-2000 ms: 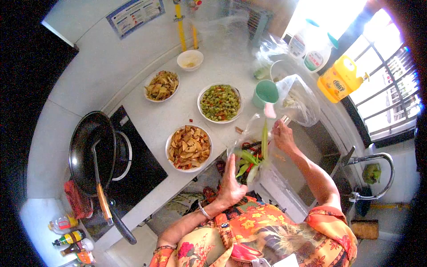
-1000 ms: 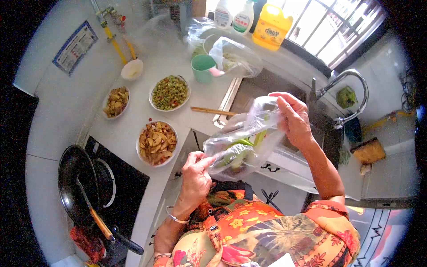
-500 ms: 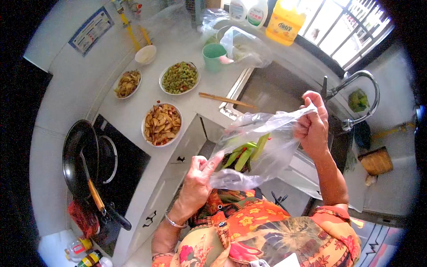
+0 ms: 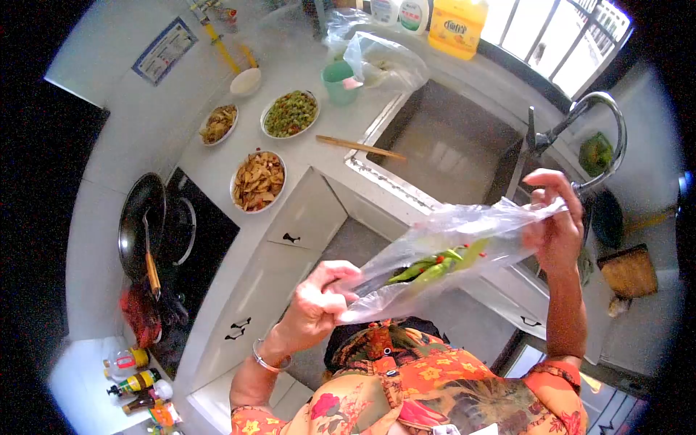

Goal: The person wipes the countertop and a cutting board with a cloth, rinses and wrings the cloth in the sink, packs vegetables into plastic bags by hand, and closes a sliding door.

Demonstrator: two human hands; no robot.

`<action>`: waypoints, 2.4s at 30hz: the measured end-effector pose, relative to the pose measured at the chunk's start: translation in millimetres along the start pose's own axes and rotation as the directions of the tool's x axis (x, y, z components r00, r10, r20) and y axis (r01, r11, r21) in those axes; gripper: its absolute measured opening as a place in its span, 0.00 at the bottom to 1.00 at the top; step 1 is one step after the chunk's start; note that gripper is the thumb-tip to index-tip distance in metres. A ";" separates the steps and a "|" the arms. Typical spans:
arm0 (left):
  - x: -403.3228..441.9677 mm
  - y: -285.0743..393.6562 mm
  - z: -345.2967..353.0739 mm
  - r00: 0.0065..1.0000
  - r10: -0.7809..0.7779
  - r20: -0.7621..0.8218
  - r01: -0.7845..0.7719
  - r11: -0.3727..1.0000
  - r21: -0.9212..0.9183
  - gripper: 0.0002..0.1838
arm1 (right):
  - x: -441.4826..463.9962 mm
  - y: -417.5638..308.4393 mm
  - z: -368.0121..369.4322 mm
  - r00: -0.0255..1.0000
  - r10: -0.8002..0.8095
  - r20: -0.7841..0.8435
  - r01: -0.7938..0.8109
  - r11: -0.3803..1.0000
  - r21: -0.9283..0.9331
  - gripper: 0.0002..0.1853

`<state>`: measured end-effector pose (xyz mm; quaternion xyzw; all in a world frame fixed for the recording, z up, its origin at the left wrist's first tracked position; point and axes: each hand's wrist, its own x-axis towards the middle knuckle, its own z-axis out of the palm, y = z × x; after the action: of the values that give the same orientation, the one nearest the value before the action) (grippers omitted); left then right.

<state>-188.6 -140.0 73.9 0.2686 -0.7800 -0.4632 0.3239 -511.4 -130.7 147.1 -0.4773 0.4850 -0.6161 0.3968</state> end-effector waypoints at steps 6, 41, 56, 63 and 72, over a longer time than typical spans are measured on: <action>6.2 22.1 27.9 0.967 0.015 -0.254 -0.054 0.988 -0.147 0.08 | -29.7 -6.4 -24.8 0.983 0.125 0.132 -0.114 0.989 -0.090 0.19; -35.6 78.0 86.8 0.968 0.006 0.251 0.049 0.976 -0.213 0.12 | -222.0 -101.1 78.3 0.983 -0.045 -0.176 -0.017 0.941 -0.338 0.10; 43.1 144.9 184.0 0.869 0.168 0.465 0.418 0.250 -0.873 0.14 | -252.2 -152.7 -106.9 0.999 0.045 0.023 -0.037 0.959 -0.280 0.06; 88.1 197.1 251.4 0.697 0.087 0.711 0.041 0.986 -0.161 0.20 | -202.3 -164.9 -135.3 0.948 -0.155 0.278 0.296 0.749 -0.592 0.05; 117.0 196.2 303.9 0.708 0.107 0.698 -0.296 0.942 0.156 0.21 | -191.4 -158.2 -212.0 0.892 -0.186 0.413 0.441 0.568 -0.695 0.27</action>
<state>-516.6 26.3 170.0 0.0322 -0.9218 -0.3854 0.0271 -677.9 131.8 247.0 -0.7651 0.5428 -0.3305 0.1032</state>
